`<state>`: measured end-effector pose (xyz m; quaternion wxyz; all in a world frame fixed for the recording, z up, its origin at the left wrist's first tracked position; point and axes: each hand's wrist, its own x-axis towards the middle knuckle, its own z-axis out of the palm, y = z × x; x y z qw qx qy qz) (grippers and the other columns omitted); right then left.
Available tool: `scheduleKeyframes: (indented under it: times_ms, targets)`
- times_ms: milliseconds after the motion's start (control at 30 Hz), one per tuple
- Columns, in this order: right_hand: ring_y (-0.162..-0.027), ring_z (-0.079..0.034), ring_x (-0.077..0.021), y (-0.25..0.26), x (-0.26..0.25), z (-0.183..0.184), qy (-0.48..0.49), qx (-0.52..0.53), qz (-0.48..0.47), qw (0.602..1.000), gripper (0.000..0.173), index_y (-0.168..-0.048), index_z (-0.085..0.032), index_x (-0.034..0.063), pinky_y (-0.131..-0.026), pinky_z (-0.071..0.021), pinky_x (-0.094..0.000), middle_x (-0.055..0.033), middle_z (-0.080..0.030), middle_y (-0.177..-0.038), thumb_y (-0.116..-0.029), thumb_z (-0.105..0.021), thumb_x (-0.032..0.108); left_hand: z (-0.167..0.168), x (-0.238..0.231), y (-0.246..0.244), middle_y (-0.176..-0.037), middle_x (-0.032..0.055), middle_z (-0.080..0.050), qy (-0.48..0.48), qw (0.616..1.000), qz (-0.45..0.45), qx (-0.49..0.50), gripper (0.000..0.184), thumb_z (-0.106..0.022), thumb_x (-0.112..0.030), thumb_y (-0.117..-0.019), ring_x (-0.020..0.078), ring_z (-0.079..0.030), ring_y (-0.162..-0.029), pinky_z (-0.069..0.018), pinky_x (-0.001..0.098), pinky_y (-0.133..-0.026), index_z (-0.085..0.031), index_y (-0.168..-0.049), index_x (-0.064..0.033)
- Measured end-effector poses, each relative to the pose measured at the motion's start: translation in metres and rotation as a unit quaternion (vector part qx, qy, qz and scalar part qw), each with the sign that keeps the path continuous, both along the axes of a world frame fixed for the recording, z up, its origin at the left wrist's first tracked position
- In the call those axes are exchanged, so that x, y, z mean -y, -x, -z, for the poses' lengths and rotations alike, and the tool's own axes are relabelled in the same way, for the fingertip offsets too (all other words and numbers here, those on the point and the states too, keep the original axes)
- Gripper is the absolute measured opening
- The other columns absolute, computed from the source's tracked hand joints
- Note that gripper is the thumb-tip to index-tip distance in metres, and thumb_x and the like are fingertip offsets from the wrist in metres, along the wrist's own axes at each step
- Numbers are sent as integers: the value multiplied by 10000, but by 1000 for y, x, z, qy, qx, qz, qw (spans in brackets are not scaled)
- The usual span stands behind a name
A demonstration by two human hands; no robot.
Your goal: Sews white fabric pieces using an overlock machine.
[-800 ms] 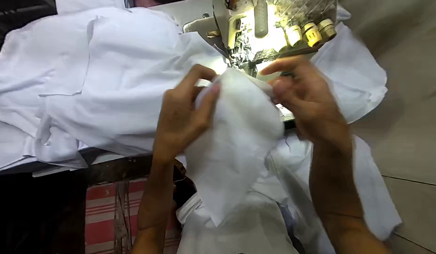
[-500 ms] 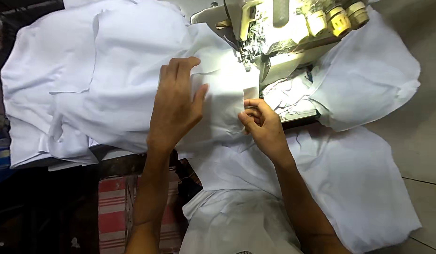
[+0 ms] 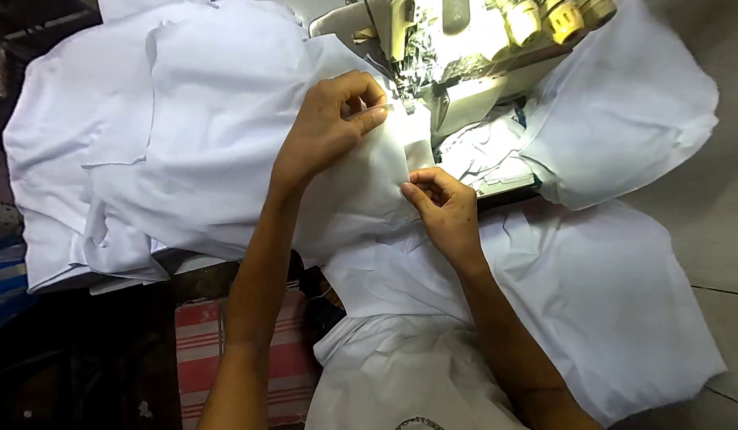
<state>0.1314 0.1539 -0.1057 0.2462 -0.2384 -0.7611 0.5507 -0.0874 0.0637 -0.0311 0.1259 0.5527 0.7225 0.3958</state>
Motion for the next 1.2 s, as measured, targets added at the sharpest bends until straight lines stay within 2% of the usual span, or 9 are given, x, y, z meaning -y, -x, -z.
scheduleKeyframes:
  times_ms: [100, 367, 467, 567, 667, 767, 867, 1033, 1200]
  targets:
    - [-633, -595, -19, -2, 1, 1, -7, -21, -11, 1000, 108, -1071, -702, 98, -563, -500, -175, 27, -699, -866, -987, -691, 166, -5, 2, 2, -933, -32, -684, 5, 997, 12, 72, 105, -651, -178, -964, 27, -639, -854, -525, 208, -750, -704, -1006, -98]
    - [-655, -596, -17, -6, 3, 1, -11, -59, -27, 998, 98, -1071, -687, 83, -579, -507, -164, 19, -685, -879, -984, -684, 128, -19, 0, -5, -846, -54, -658, 9, 975, 35, 219, 25, -641, -71, -961, 9, -634, -796, -537, 175, -749, -661, -961, -87]
    - [-696, -621, -20, -6, 8, -3, 2, -81, -18, 997, 116, -1089, -671, 60, -619, -539, -166, 9, -687, -903, -988, -681, 118, -20, -6, -7, -876, -29, -662, -11, 983, 50, 178, 38, -650, -103, -983, 30, -648, -800, -559, 189, -739, -658, -998, -70]
    - [-706, -623, -21, -5, 11, -5, -8, -93, 13, 996, 140, -1115, -660, 51, -621, -541, -166, 5, -686, -918, -989, -677, 108, -16, -21, -13, -919, 2, -687, -30, 998, 35, 51, 96, -639, -142, -995, 44, -661, -827, -556, 210, -758, -675, -1021, -56]
    - [-750, -648, -35, -5, 8, 0, -24, -85, 39, 995, 183, -1165, -657, 45, -653, -559, -179, -11, -699, -975, -989, -672, 93, -5, -30, -24, -979, 26, -722, -19, 996, -24, -87, 155, -616, -183, -1000, 99, -691, -916, -559, 304, -852, -691, -1085, -77]
    - [-721, -631, -26, -7, 5, 7, -25, -61, 56, 996, 175, -1162, -672, 60, -618, -532, -169, -5, -704, -973, -995, -664, 109, -2, -24, -35, -1049, 49, -702, 22, 983, -69, -169, 267, -614, -260, -1002, 222, -650, -995, -488, 437, -873, -653, -1212, -101]
    - [-734, -627, -22, -8, 3, 10, -33, -46, 56, 997, 182, -1158, -679, 58, -634, -529, -169, -4, -701, -964, -1000, -662, 147, 4, -17, -39, -1032, 48, -690, 26, 978, -102, -179, 265, -639, -225, -977, 256, -623, -1003, -470, 452, -871, -626, -1213, -104]
    - [-737, -641, -25, -4, 0, 8, -32, -44, 58, 997, 177, -1128, -689, 76, -630, -536, -175, 8, -706, -932, -986, -696, 182, 9, -17, -34, -1021, 17, -698, -16, 986, -108, -125, 218, -638, -146, -976, 171, -636, -1003, -505, 348, -890, -636, -1188, -96]
    - [-784, -611, -42, -3, 0, 10, -68, -45, 72, 994, 139, -1054, -710, 65, -691, -512, -189, 2, -674, -915, -984, -694, 184, 12, -23, -35, -1040, 25, -715, -45, 988, -73, -130, 166, -626, -136, -992, 158, -664, -1004, -530, 350, -900, -659, -1145, -81]
